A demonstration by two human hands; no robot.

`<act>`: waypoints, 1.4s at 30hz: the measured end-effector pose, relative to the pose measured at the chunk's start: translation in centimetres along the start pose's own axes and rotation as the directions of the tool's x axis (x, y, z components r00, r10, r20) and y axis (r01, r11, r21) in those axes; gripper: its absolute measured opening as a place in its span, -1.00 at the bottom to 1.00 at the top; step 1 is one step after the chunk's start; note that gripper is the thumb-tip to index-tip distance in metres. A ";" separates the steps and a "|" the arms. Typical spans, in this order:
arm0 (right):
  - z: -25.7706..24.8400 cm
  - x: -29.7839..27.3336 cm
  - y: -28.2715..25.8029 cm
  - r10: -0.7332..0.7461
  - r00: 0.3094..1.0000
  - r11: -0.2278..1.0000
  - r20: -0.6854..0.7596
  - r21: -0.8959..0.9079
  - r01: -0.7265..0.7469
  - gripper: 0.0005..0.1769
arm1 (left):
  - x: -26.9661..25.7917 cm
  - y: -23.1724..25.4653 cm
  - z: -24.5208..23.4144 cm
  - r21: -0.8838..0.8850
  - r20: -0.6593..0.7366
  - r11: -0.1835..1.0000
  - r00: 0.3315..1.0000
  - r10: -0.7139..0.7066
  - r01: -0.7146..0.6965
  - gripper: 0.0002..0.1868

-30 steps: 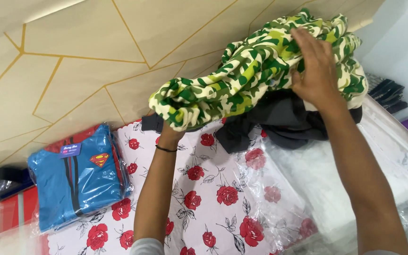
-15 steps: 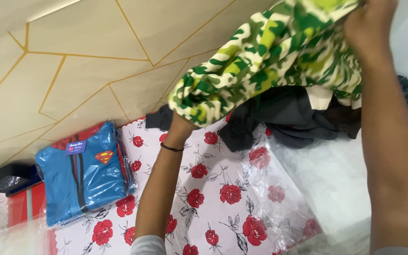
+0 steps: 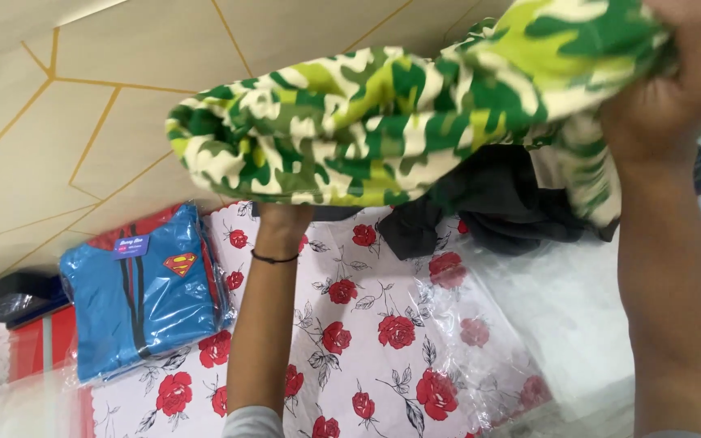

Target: Folding various garments like hoodies and camouflage pants and placing them into clear plastic bags for retail or shipping.

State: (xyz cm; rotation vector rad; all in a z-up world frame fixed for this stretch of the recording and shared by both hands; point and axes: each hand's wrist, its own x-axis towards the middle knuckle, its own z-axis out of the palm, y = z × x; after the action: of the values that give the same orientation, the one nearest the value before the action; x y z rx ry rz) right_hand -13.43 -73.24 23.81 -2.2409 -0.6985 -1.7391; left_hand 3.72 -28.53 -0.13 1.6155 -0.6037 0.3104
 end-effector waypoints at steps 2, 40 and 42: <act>0.2 0.1 -2.3 0.022 1.000 1.000 -0.003 0.006 -0.022 -0.90 | -0.9 -0.2 -0.6 0.010 -0.026 1.000 1.000 -0.015 0.015 -0.86; 7.4 -23.3 -15.8 0.255 0.635 0.934 0.729 -0.016 -0.356 -0.42 | -18.5 2.1 -16.7 0.131 -0.483 0.916 0.831 -0.276 0.379 -0.80; 7.2 -13.2 -17.8 0.334 0.101 0.778 0.937 -0.214 -0.591 -0.32 | -19.8 1.1 -16.6 0.132 -0.505 0.905 0.813 -0.289 0.404 -0.80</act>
State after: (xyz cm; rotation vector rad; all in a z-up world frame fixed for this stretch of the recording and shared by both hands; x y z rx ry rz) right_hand -18.54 -57.67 7.18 -2.7060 -0.1768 0.2155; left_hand -10.72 -8.40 -7.36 1.7525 0.1207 0.4971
